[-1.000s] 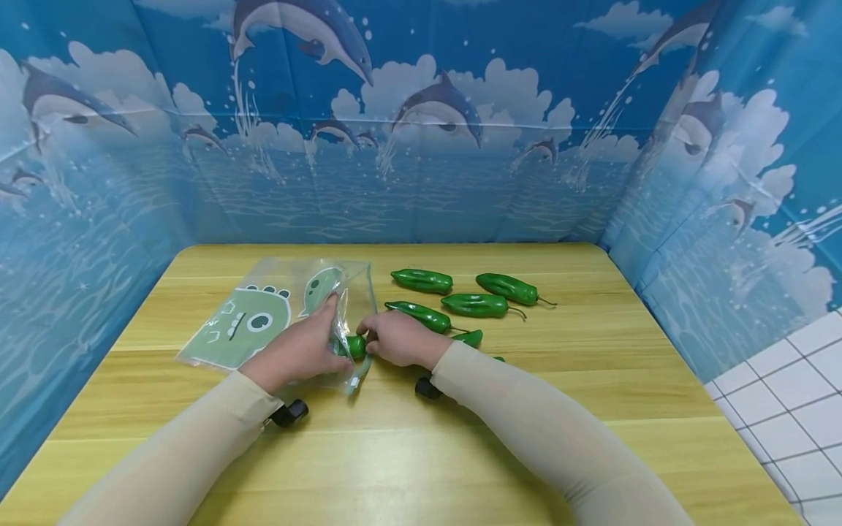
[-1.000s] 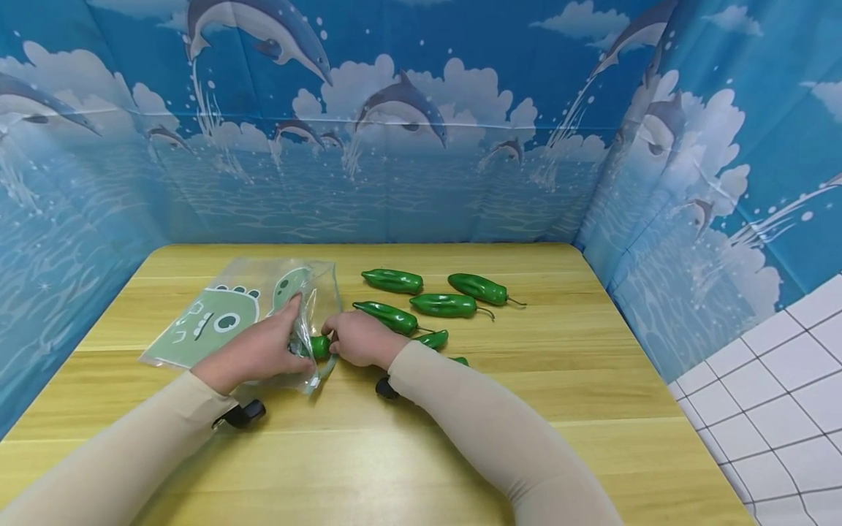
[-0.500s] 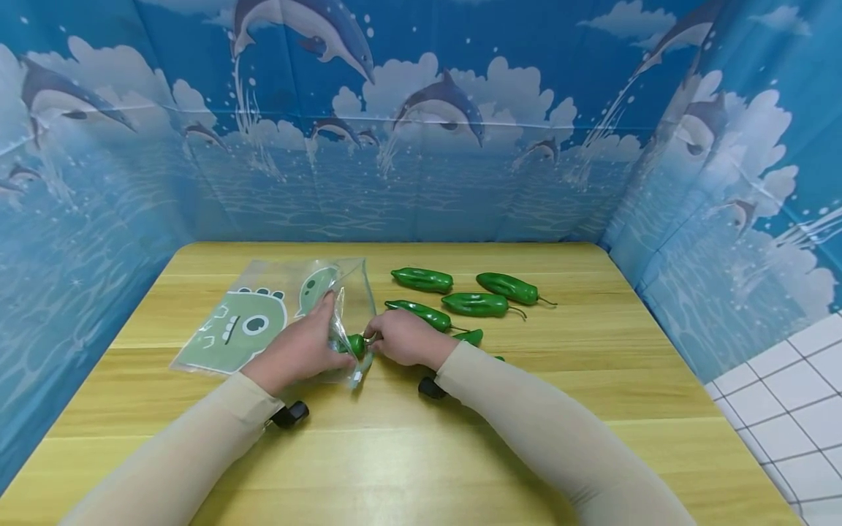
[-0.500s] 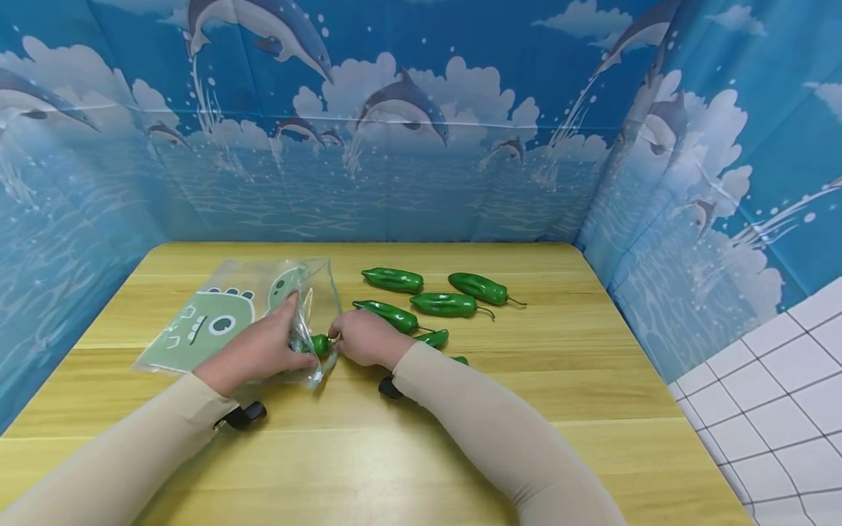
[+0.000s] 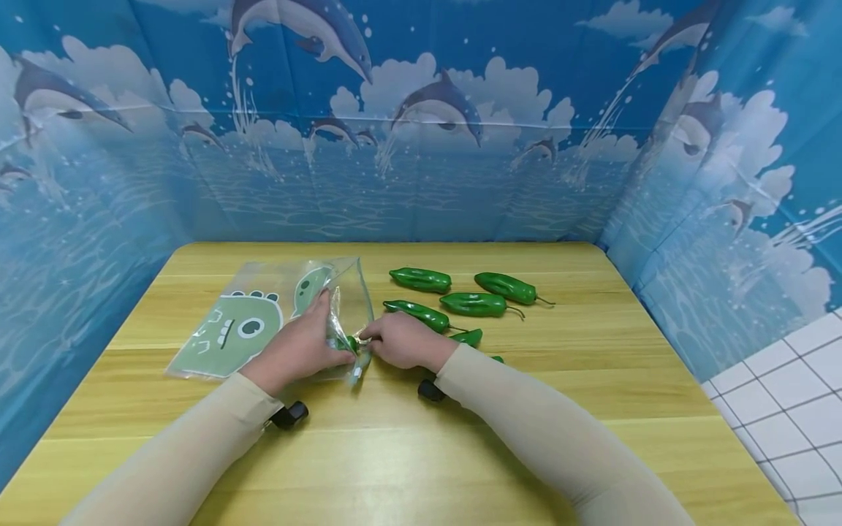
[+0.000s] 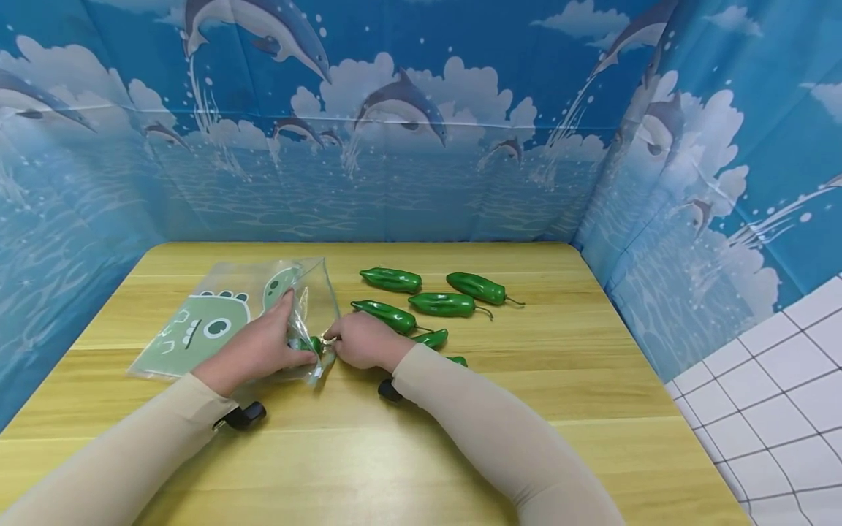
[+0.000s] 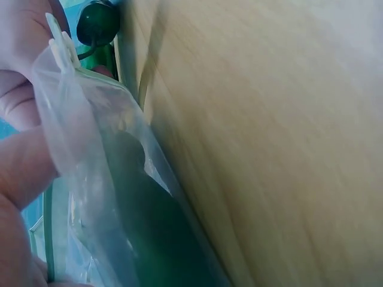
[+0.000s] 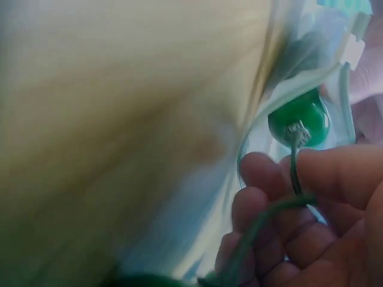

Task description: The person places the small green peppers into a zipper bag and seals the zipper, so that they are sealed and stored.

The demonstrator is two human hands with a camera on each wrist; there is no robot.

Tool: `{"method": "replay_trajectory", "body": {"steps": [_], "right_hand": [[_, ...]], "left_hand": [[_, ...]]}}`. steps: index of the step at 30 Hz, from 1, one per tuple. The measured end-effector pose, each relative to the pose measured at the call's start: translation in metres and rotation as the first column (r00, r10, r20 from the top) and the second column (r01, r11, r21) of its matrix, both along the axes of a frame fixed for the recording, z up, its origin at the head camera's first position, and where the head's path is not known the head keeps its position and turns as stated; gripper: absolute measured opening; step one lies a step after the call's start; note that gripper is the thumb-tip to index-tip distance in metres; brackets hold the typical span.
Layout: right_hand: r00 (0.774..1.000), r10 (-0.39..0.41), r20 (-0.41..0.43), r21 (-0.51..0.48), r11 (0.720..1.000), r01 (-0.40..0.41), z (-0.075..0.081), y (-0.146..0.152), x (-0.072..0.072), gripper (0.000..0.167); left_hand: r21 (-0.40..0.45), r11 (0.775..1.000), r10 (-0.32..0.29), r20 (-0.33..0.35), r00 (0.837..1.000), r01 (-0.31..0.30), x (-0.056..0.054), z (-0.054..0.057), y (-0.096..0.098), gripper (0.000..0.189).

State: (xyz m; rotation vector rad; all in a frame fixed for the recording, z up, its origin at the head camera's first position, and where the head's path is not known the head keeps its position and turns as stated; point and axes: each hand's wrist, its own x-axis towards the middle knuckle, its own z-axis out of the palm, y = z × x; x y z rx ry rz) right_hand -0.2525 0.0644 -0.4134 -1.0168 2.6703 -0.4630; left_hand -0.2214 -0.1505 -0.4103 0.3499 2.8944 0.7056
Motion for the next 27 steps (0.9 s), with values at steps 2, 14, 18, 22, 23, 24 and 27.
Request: {"method": "replay_trajectory", "body": {"steps": [2, 14, 18, 22, 23, 24, 27], "right_hand": [[1.0, -0.014, -0.006, -0.006, 1.0, 0.014, 0.0006, 0.0016, 0.0003, 0.031], [1.0, -0.015, 0.02, -0.009, 1.0, 0.015, -0.0014, -0.0004, 0.0018, 0.026], [0.997, -0.072, 0.04, -0.053, 0.996, 0.074, -0.0004, 0.0046, 0.0004, 0.017], [0.996, -0.09, 0.023, -0.073, 0.993, 0.091, 0.0003, 0.006, 0.0002, 0.014], [0.996, -0.087, 0.015, -0.075, 0.993, 0.088, 0.0002, 0.0056, 0.0004, 0.015], [0.996, -0.084, 0.007, -0.076, 0.993, 0.085, -0.0002, 0.0051, 0.0004, 0.015], [0.997, -0.077, -0.012, -0.077, 0.994, 0.076, -0.0013, 0.0028, 0.0009, 0.016]], "left_hand": [[0.005, 1.0, 0.004, -0.008, 1.0, -0.004, -0.0001, 0.0003, -0.0002, 0.132], [0.012, 1.0, 0.017, 0.008, 1.0, -0.017, -0.0015, 0.0014, 0.0009, 0.131], [0.015, 1.0, 0.023, 0.009, 1.0, -0.024, -0.002, 0.0001, -0.0006, 0.132], [0.019, 0.999, 0.029, 0.014, 0.999, -0.029, -0.0024, -0.0006, -0.0009, 0.132], [0.017, 0.999, 0.029, 0.013, 0.999, -0.029, -0.0024, -0.0007, -0.0007, 0.132], [0.016, 0.999, 0.029, 0.014, 0.999, -0.029, -0.0025, -0.0008, -0.0005, 0.132], [0.012, 1.0, 0.029, 0.011, 1.0, -0.029, -0.0027, -0.0011, 0.0002, 0.132]]}}
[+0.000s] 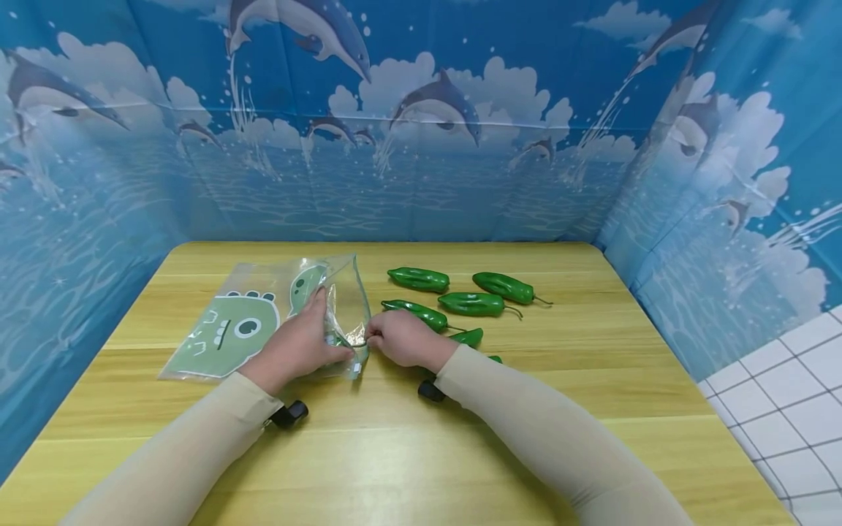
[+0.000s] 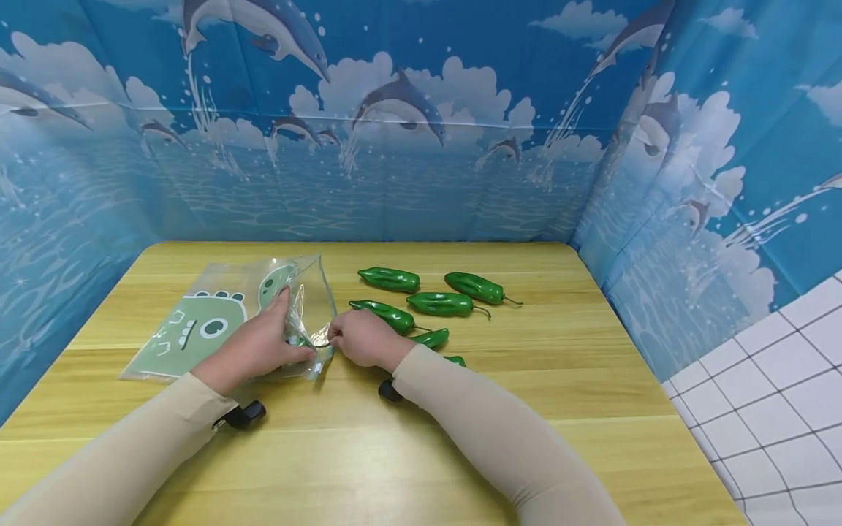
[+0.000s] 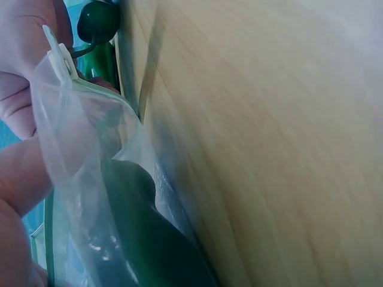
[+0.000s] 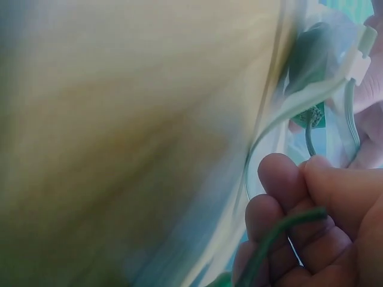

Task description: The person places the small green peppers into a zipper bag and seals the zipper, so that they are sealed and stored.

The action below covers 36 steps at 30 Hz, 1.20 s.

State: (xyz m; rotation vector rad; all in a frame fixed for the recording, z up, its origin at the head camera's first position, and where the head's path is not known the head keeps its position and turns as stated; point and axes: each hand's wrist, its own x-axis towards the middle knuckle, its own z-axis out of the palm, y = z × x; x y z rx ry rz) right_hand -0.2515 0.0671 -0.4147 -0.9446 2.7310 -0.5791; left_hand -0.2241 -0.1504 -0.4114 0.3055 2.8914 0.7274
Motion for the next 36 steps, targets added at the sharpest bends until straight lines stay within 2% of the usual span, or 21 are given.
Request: {"method": "replay_trajectory", "body": {"steps": [13, 17, 26, 30, 36], "right_hand": [[0.995, 0.087, -0.058, 0.047, 0.995, -0.084, -0.005, -0.006, 0.0, 0.018], [0.993, 0.105, -0.052, 0.048, 0.994, -0.102, -0.004, -0.007, 0.0, 0.02], [0.996, 0.093, 0.012, 0.023, 0.995, -0.093, -0.004, -0.007, 0.001, 0.018], [0.996, 0.091, 0.02, 0.035, 0.995, -0.092, -0.001, -0.004, -0.001, 0.023], [0.998, 0.029, 0.054, 0.023, 0.999, -0.031, 0.005, 0.009, -0.005, 0.032]], "left_hand": [[0.007, 1.0, 0.01, 0.003, 1.0, -0.01, 0.0, 0.001, 0.002, 0.131], [0.006, 1.0, 0.006, -0.001, 1.0, -0.006, 0.0, 0.001, 0.002, 0.13], [0.002, 1.0, 0.003, -0.003, 1.0, -0.003, 0.0, 0.001, 0.002, 0.131], [-0.004, 1.0, 0.009, 0.004, 1.0, -0.009, -0.001, 0.0, 0.002, 0.132], [-0.008, 1.0, 0.015, 0.017, 1.0, -0.015, 0.0, -0.001, 0.001, 0.133]]}}
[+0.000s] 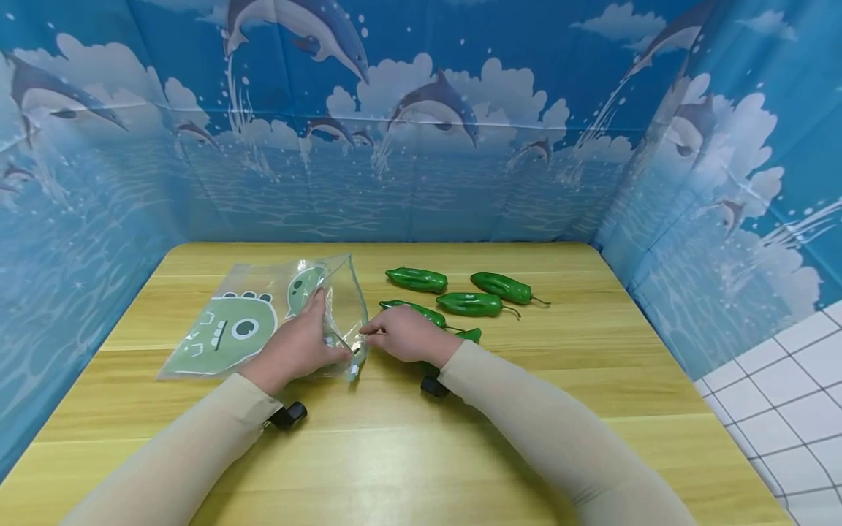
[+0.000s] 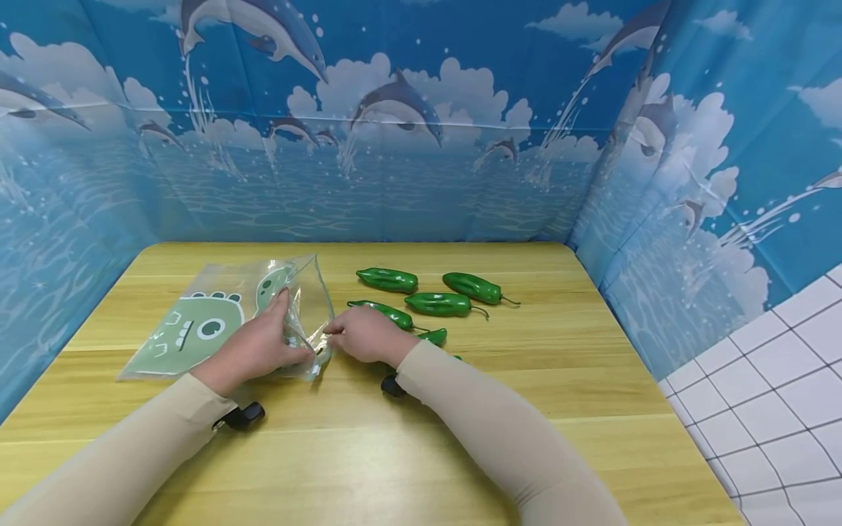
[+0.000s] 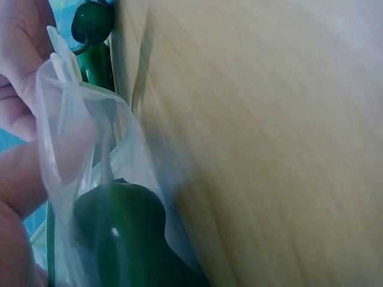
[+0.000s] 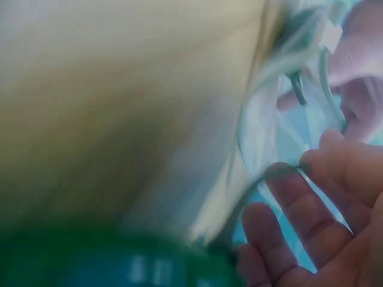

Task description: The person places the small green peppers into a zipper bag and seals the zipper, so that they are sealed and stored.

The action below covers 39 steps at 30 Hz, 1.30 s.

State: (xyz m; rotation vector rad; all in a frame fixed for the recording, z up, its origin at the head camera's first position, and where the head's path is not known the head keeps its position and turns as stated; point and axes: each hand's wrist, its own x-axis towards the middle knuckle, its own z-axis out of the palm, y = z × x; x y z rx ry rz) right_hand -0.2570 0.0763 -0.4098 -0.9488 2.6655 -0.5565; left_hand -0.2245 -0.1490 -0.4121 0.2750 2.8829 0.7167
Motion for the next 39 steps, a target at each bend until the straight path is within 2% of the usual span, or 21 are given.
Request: {"method": "replay_trajectory", "body": {"steps": [5, 13, 23, 31, 39], "right_hand": [[0.995, -0.07, 0.065, -0.04, 0.997, 0.073, 0.01, 0.019, -0.004, 0.037], [0.993, -0.104, 0.065, -0.092, 0.99, 0.109, 0.02, 0.05, -0.009, 0.041], [0.991, -0.088, 0.098, -0.063, 0.994, 0.094, 0.029, 0.089, -0.008, 0.047], [0.989, -0.059, 0.133, -0.06, 0.996, 0.067, 0.031, 0.123, 0.0, 0.048], [0.992, -0.023, 0.127, -0.075, 0.997, 0.033, 0.028, 0.151, 0.011, 0.046]], "left_hand": [[0.022, 1.0, 0.006, 0.018, 1.0, -0.007, 0.0, -0.001, -0.001, 0.136], [0.015, 1.0, 0.0, 0.008, 1.0, 0.0, 0.001, 0.0, -0.002, 0.133], [0.015, 1.0, -0.006, 0.015, 1.0, 0.005, 0.0, -0.001, -0.001, 0.134], [0.014, 1.0, -0.009, -0.002, 1.0, 0.009, -0.001, -0.003, -0.002, 0.134], [0.012, 1.0, -0.005, -0.004, 1.0, 0.005, -0.001, -0.003, -0.002, 0.135]]}}
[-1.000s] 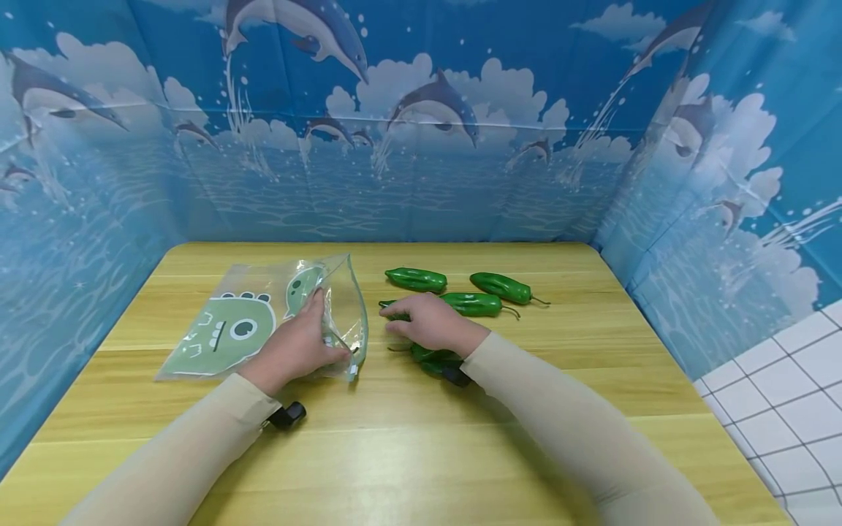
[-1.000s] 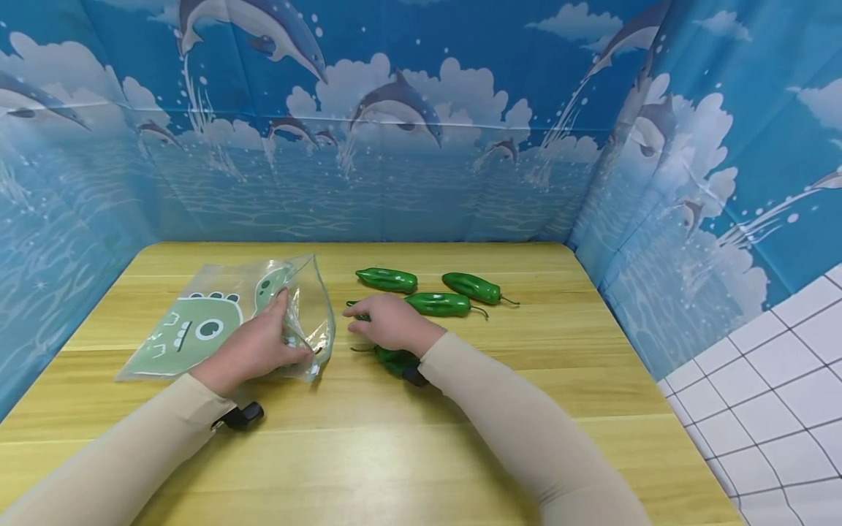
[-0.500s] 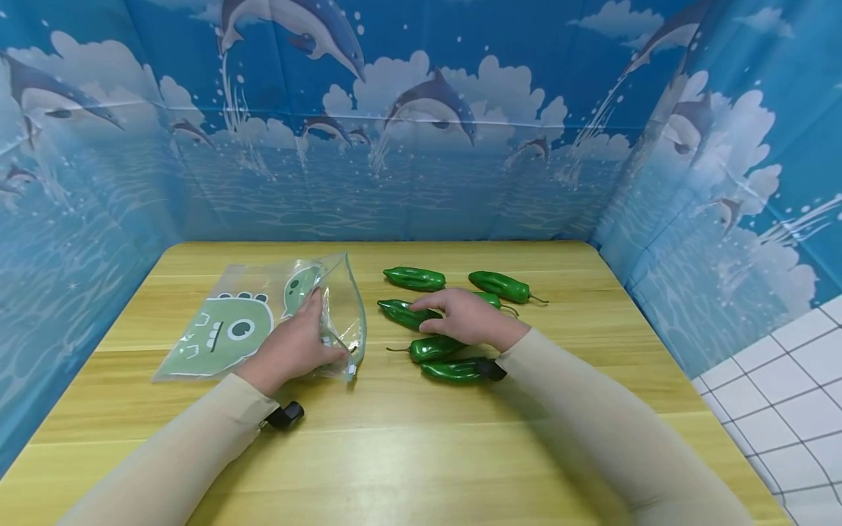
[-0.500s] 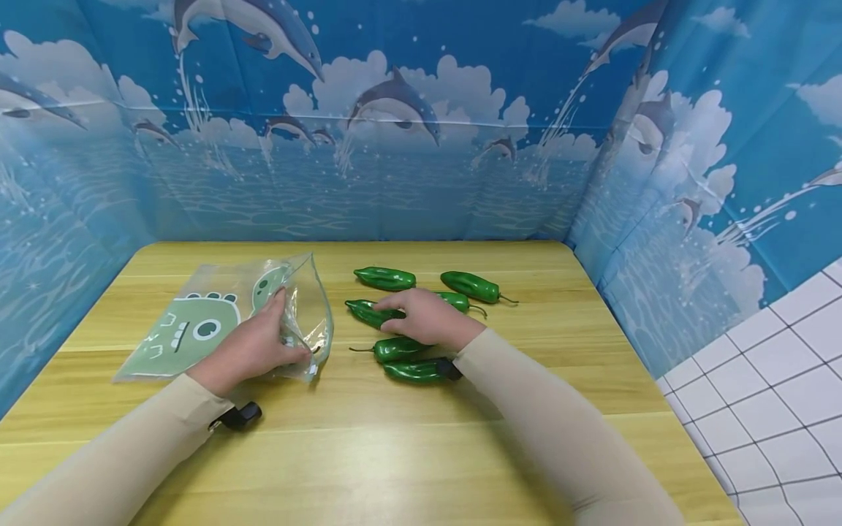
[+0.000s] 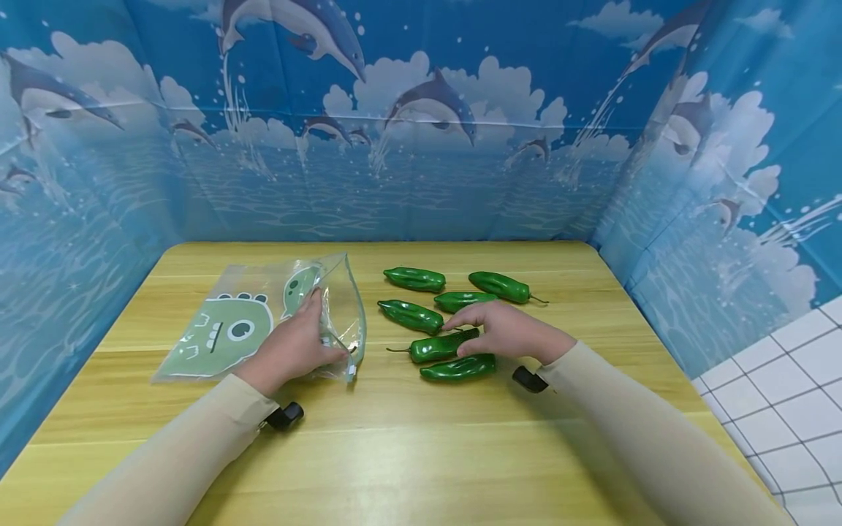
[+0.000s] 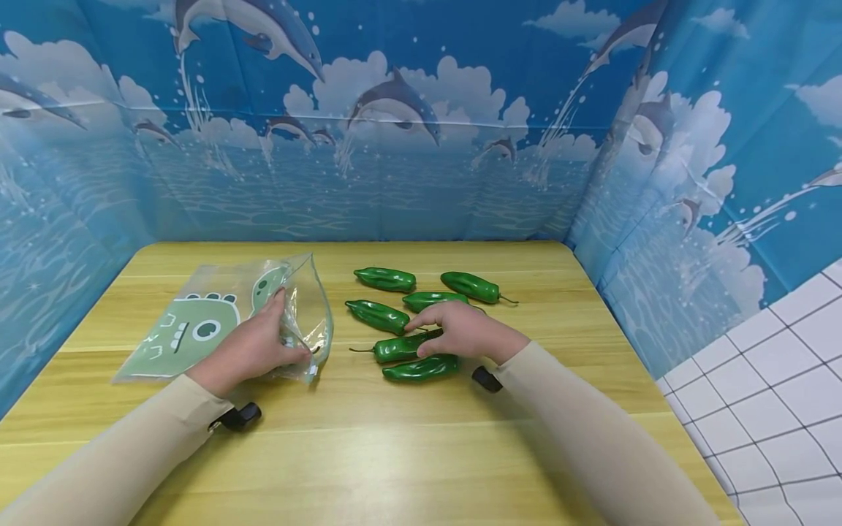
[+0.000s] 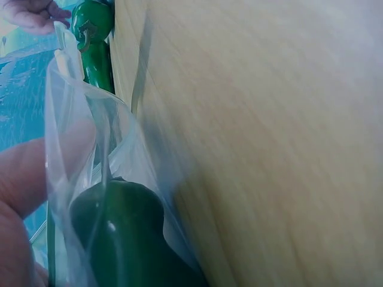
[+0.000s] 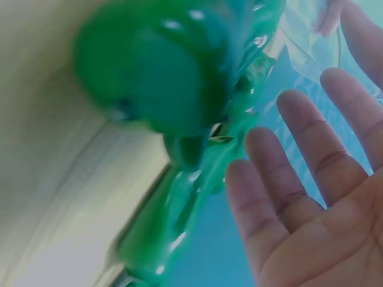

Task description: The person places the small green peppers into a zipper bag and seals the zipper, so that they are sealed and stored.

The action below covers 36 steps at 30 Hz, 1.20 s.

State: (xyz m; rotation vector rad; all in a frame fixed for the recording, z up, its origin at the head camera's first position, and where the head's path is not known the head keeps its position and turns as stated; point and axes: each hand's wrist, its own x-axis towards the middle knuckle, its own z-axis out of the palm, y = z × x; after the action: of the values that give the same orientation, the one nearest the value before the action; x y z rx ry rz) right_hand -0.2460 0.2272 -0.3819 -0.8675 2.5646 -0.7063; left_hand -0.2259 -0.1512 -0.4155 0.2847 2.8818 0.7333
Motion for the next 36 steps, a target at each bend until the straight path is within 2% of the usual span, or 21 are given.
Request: {"method": "replay_trajectory", "body": {"steps": [7, 11, 20, 24, 36], "right_hand": [[1.0, 0.005, 0.03, 0.002, 1.0, -0.005, -0.001, 0.012, 0.01, 0.044], [0.998, 0.036, 0.048, -0.006, 0.999, -0.036, -0.003, 0.015, 0.012, 0.045], [0.997, 0.062, 0.05, 0.014, 0.998, -0.063, -0.016, 0.018, 0.018, 0.046], [0.995, 0.086, 0.041, 0.039, 0.995, -0.088, -0.02, 0.017, 0.02, 0.047], [0.996, 0.072, 0.057, 0.088, 0.993, -0.077, -0.024, 0.018, 0.019, 0.048]], "left_hand": [[-0.008, 1.0, 0.003, 0.003, 1.0, -0.003, 0.001, -0.001, -0.001, 0.134], [-0.004, 1.0, 0.008, 0.009, 1.0, -0.008, 0.001, -0.001, -0.002, 0.134], [0.007, 1.0, 0.004, -0.002, 1.0, -0.004, 0.001, -0.003, -0.002, 0.134], [0.012, 1.0, 0.008, 0.004, 1.0, -0.008, 0.001, -0.002, -0.002, 0.134], [0.019, 1.0, 0.004, -0.006, 1.0, -0.004, 0.001, -0.001, -0.002, 0.134]]}}
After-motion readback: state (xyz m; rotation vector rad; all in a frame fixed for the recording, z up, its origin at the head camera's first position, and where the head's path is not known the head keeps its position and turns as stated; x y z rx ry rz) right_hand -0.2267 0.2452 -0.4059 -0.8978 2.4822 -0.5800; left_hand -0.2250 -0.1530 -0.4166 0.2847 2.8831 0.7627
